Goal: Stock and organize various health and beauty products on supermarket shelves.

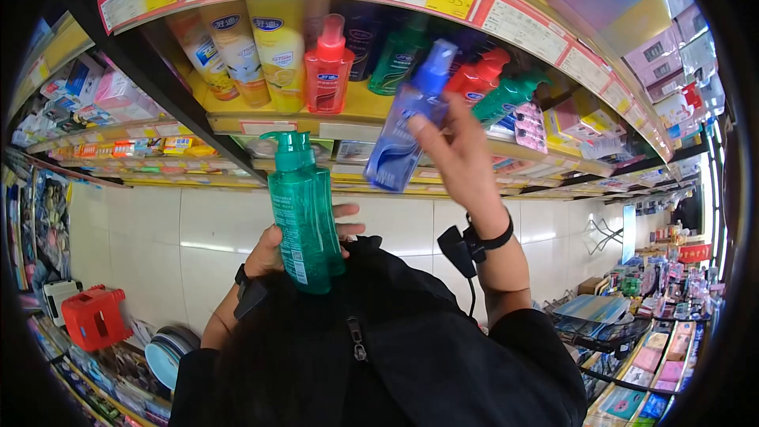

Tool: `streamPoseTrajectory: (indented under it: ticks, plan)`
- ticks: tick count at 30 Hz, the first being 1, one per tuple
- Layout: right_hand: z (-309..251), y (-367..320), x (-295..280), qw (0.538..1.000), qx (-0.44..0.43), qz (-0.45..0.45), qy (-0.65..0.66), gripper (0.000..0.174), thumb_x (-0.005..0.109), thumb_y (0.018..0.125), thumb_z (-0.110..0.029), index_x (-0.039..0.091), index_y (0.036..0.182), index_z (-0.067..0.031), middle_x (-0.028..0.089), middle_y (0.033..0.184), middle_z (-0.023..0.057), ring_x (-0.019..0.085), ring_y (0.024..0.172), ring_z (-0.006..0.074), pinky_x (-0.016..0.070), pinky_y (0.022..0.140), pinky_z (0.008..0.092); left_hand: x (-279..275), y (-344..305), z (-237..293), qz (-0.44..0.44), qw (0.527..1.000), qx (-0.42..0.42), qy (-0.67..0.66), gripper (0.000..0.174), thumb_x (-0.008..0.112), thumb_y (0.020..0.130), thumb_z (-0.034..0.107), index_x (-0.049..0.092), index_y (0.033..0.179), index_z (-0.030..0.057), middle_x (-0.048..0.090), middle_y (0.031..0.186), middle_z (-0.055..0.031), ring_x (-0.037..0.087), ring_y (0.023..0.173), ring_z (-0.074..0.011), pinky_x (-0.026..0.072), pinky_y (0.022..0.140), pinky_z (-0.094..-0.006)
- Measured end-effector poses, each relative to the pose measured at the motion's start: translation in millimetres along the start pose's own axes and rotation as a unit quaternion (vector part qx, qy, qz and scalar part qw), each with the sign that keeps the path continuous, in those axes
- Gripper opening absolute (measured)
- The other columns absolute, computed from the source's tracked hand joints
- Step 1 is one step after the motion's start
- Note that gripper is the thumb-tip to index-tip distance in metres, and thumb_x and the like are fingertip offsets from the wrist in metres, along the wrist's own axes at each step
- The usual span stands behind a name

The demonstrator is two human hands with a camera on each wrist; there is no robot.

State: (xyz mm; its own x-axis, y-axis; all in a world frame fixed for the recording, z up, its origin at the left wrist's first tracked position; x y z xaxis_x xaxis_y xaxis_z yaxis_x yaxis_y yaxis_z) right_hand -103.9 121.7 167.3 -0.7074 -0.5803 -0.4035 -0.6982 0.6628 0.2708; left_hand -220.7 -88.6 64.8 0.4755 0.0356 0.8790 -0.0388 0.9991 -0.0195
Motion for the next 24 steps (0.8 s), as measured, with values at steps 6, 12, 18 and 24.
streamPoseTrajectory:
  ticks: [6, 12, 18, 24]
  plan:
    - [-1.5, 32.6, 1.8, 0.986, -0.085, 0.076, -0.123, 0.043, 0.070, 0.088, -0.021, 0.052, 0.120, 0.0023, 0.057, 0.064, 0.0092, 0.056, 0.056, 0.0187, 0.0435, 0.055, 0.0312, -22.9, -15.5, -8.9, 0.027, 0.999, -0.012, -0.014, 0.100, 0.078, 0.069, 0.059, 0.038, 0.141, 0.0026, 0.052, 0.128, -0.0180, 0.057, 0.116, -0.0345, 0.0507, 0.097, -0.0465]
    - [21.7, 53.6, 19.5, 0.990, -0.058, 0.023, -0.124, 0.044, 0.068, 0.089, -0.018, 0.050, 0.123, 0.0026, 0.060, 0.067, 0.0144, 0.061, 0.061, 0.0261, 0.0462, 0.057, 0.0353, -26.0, -17.5, -6.6, 0.039, 0.999, 0.007, -0.001, 0.095, 0.077, 0.071, 0.058, 0.041, 0.137, 0.0007, 0.054, 0.122, -0.0164, 0.059, 0.113, -0.0321, 0.0517, 0.096, -0.0443]
    - [35.3, 59.2, 25.7, 0.996, -0.048, -0.015, -0.068, 0.048, 0.067, 0.089, -0.018, 0.046, 0.127, 0.0031, 0.062, 0.068, 0.0147, 0.063, 0.064, 0.0273, 0.0485, 0.061, 0.0360, -21.5, -14.6, -2.8, 0.049, 0.998, 0.007, 0.024, 0.094, 0.076, 0.071, 0.059, 0.043, 0.135, -0.0010, 0.054, 0.122, -0.0154, 0.059, 0.112, -0.0312, 0.0517, 0.096, -0.0432]
    - [25.3, 49.0, 24.8, 0.995, -0.082, 0.043, -0.043, 0.049, 0.070, 0.087, -0.016, 0.046, 0.125, 0.0020, 0.065, 0.094, 0.0188, 0.064, 0.066, 0.0248, 0.0501, 0.062, 0.0349, -26.8, -6.8, -2.3, 0.018, 0.999, 0.001, 0.038, 0.094, 0.076, 0.072, 0.060, 0.043, 0.135, -0.0015, 0.054, 0.124, -0.0147, 0.059, 0.112, -0.0302, 0.0517, 0.096, -0.0426]
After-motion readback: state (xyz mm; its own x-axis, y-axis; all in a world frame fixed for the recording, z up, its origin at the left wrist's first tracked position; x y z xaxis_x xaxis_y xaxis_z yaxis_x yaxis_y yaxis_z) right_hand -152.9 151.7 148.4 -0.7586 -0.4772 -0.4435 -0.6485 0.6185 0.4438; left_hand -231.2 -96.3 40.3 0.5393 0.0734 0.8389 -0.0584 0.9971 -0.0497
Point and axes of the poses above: each hand's wrist, its own y-axis towards the middle knuckle, its own x-axis out of the palm, z = x × y, the point moved 3 cm from there along y, towards the middle knuckle
